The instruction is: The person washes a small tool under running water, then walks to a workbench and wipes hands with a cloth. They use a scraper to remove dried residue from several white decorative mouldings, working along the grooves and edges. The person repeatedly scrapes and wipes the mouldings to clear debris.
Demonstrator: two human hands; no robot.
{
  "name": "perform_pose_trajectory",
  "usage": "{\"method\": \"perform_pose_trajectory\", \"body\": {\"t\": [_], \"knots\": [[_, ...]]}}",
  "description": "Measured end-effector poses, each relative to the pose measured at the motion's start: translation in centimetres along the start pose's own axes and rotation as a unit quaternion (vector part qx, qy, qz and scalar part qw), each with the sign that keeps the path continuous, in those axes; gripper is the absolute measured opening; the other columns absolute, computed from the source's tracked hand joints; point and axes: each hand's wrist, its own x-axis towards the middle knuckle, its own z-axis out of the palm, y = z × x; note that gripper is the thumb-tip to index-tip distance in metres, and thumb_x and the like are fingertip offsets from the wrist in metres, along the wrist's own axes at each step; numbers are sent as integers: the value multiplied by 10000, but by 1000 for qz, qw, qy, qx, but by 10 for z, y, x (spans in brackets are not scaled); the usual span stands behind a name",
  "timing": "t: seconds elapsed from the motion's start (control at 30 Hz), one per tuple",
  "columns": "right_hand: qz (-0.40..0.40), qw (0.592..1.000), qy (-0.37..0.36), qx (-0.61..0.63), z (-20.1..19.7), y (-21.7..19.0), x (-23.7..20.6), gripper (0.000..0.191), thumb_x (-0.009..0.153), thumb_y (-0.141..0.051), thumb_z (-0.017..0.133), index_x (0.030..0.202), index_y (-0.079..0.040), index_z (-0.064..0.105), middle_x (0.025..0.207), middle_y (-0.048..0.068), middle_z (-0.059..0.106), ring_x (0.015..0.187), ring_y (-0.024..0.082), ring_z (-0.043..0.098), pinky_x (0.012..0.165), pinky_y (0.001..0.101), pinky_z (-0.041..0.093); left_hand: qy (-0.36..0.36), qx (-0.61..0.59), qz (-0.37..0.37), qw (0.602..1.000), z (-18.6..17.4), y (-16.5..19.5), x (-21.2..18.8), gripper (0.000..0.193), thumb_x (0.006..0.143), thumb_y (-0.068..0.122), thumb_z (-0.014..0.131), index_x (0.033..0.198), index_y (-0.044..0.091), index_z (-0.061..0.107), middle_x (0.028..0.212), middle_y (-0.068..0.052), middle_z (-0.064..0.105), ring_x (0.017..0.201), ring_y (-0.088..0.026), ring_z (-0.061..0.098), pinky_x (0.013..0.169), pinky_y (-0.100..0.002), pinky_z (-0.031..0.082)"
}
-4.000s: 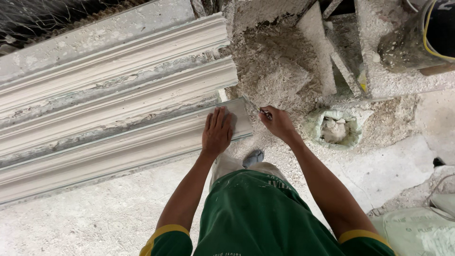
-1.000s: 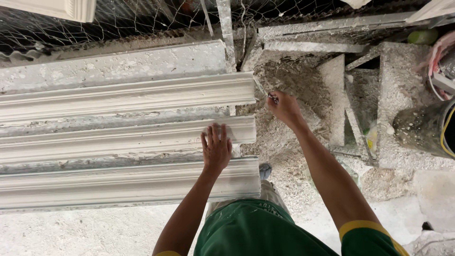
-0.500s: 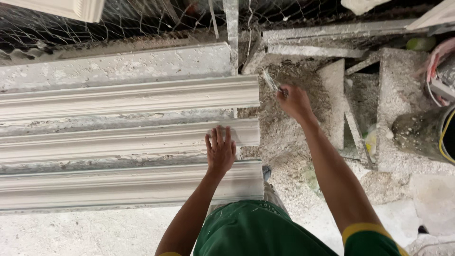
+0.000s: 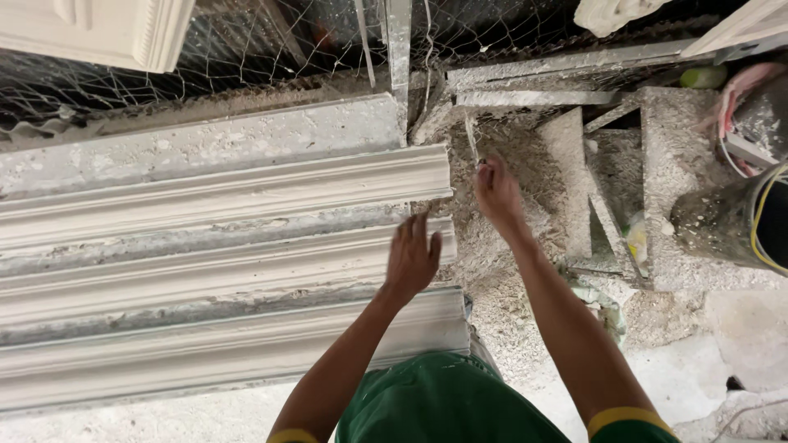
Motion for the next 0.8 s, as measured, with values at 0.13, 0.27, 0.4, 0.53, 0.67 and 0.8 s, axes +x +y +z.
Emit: {"method": "perform_pose_trajectory", "body": {"t": [0.13,0.27,0.4,0.53,0.67,0.8], "knots": [[-179,980,88,22,40,-12,-21,552,1226,-397,218,1354,38,533,1010,231,528,731,202,478,530,383,470,-106,-280,-114,947,-7,24,83,400,1077,297,436,1299,-34,469,1228,-265,549,1045,-321,595,849,-453,535],[-49,986,-38,156,53,-44,-33,788,1135,-588,92,1499,50,377,1413,369,336,1236,431,351,972,584,340,-179,-387,-207,880,-31,15,148,359,1096,293,392,1161,-38,518,1033,-208,623,791,-196,700,625,-314,653],[8,980,-51,194,24,-61,-46,810,1025,-612,213,1603,-45,234,1694,202,162,1551,389,199,1191,592,249,-118,4,9,993,-74,-28,207,312,1096,258,482,1338,78,564,992,-162,677,656,-200,619,491,-327,552],[34,985,-5,169,10,-52,-65,690,1039,-530,302,1544,-62,357,1656,206,323,1477,388,383,1121,580,411,-88,377,159,908,-107,-77,234,377,976,155,610,1348,213,616,1115,-120,668,931,-248,646,753,-412,578],[103,981,4,167,9,-26,-81,594,1039,-429,392,1514,-71,396,1601,196,408,1409,372,483,1049,546,516,-153,430,195,868,-128,-117,232,526,928,43,640,1435,170,580,1121,-123,661,1030,-256,625,894,-434,536],[139,982,10,129,6,0,-112,523,1078,-364,403,1496,-50,433,1591,194,426,1390,361,512,1049,510,513,-137,396,234,877,-160,-135,222,441,945,69,626,1377,159,636,1157,-125,657,1097,-289,613,900,-469,515]]}}
